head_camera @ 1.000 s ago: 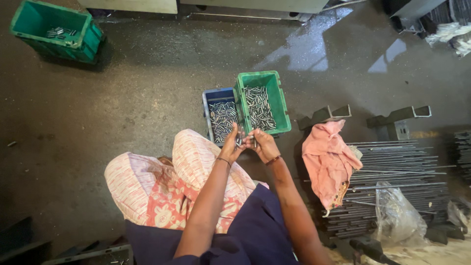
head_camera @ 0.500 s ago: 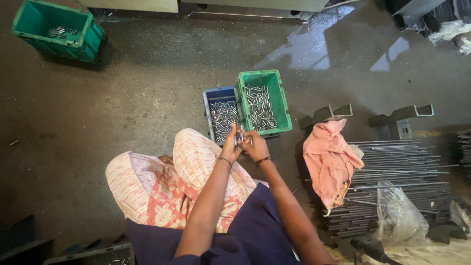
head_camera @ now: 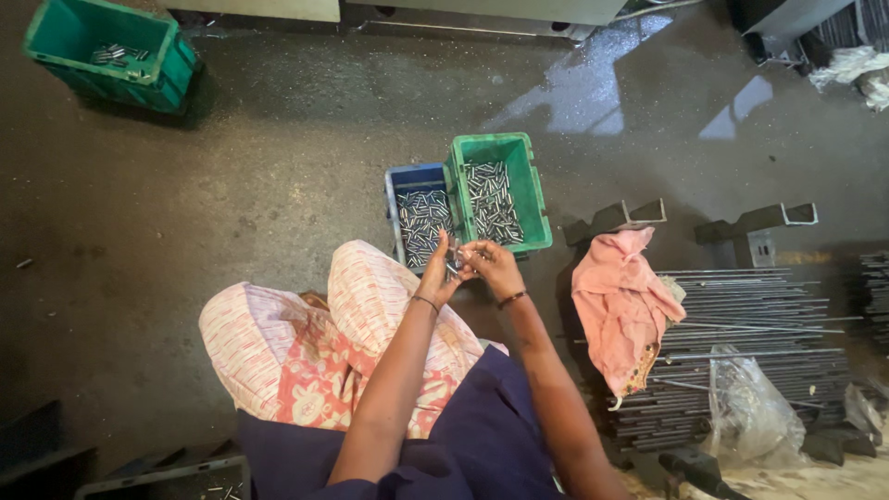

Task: The person sits on the floor and sorts small metal parts by hand, transferring them from a blue bin to a green bin. The hands repeatedly pick up handfuls of parts and place them into the green bin.

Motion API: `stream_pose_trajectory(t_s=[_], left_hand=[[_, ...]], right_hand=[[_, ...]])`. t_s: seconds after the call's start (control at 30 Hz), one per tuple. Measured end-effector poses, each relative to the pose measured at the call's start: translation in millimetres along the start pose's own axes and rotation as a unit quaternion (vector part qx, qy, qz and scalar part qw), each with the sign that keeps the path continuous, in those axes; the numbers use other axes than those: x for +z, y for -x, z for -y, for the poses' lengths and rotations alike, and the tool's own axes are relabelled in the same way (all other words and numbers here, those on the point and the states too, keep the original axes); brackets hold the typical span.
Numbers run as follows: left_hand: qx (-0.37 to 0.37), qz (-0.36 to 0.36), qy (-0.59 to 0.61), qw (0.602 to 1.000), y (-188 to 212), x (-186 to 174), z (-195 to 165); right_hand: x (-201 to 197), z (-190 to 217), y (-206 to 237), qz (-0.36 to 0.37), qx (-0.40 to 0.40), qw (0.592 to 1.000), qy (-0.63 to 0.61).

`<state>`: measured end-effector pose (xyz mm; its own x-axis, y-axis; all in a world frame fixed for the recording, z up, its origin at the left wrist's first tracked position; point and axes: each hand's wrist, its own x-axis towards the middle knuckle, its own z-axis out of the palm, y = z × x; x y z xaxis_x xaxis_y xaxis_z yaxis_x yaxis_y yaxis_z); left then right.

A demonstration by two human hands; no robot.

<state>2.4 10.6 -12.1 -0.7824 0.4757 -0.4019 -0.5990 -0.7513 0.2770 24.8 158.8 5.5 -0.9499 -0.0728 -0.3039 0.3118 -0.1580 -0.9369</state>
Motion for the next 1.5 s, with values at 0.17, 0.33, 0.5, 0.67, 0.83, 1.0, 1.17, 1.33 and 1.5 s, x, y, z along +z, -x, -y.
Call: stream_pose_trajectory(t_s=[0.17,0.33,0.5,0.67,0.83,1.0,1.17,1.33,1.5], left_hand=[[-0.004,-0.027,-0.046,0.999,0,2,1],[-0.019,-0.007,-0.054,0.998,1,3,0],[-0.033,-0.027,-0.004,0.999,0,4,-3],[-0.011,-0.012,-0.006,1.0,-2,0,1],[-0.029,-0.024,-0.013,0.999,-3,0,1],[-0.031,-0.04,-0.013,0.999,-3,2,-2],[-0.027,0.015,0.016,0.999,-5,1,3],[-0.005,-0.032,-0.038,0.999,-2,0,2],[-0.004,-0.012,-0.048,0.999,-3,-2,3]], right_hand=[[0,4,-4,-0.026,-0.018,0.998,0.047],[-3,-1,2,-0.026,-0.012,0.999,0.026],[-3,-4,4,-0.016,0.016,0.996,-0.081],[10,-1,2,-0.075,0.01,0.948,0.31],[14,-2,2,-0.049,-0.025,0.909,0.413],[-1,2,-1,-0.009,0.057,0.996,0.069],[-5,7,4,-0.007,0.056,0.997,-0.062],[4,-3,-2,-0.037,0.058,0.997,-0.029],[2,-11,1,-0.018,0.042,0.995,-0.084]])
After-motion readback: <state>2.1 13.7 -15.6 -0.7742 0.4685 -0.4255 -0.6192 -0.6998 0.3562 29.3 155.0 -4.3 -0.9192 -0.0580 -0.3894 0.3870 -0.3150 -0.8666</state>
